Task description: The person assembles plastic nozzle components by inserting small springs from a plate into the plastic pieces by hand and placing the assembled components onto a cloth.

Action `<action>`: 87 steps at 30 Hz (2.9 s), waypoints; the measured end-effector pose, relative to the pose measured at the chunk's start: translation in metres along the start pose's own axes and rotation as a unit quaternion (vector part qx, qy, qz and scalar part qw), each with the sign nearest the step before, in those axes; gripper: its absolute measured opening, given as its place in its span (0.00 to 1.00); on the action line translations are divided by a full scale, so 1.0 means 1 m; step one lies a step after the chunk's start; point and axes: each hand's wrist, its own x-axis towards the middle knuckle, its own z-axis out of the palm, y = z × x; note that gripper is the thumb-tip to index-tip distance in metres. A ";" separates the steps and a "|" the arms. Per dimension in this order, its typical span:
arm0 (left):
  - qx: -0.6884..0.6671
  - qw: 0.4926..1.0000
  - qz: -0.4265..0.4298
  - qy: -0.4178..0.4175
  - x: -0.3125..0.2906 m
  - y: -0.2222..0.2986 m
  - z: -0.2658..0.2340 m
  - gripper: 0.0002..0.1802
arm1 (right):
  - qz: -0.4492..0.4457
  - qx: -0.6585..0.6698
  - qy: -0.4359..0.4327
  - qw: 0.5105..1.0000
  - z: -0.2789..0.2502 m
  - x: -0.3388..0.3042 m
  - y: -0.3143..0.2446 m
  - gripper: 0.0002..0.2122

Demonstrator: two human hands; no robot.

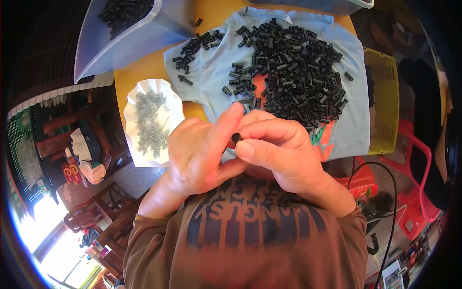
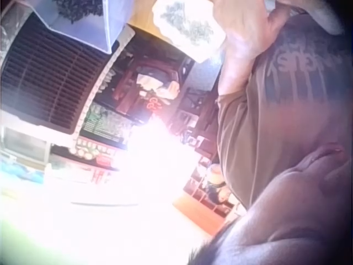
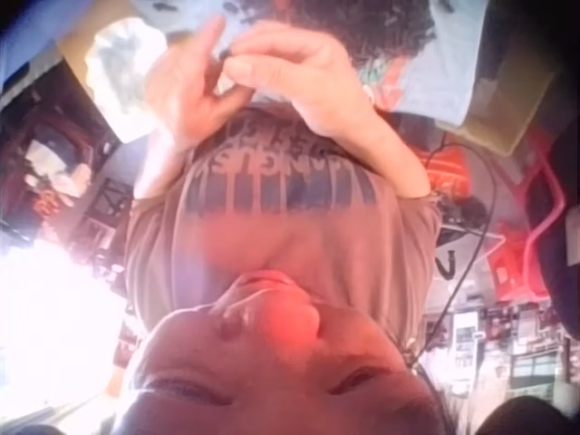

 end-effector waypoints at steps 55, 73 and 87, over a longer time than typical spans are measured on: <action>-0.172 0.977 -0.116 0.052 -0.031 -0.006 -0.003 0.33 | 0.088 -0.046 0.037 0.994 0.031 0.009 -0.014 0.05; -0.410 0.903 -0.120 0.051 -0.031 -0.013 -0.002 0.28 | 0.065 -0.021 -0.014 0.998 0.026 0.007 -0.018 0.06; -0.418 0.896 -0.146 0.013 -0.008 -0.019 0.008 0.29 | 0.102 0.037 -0.008 0.994 0.004 0.019 -0.031 0.06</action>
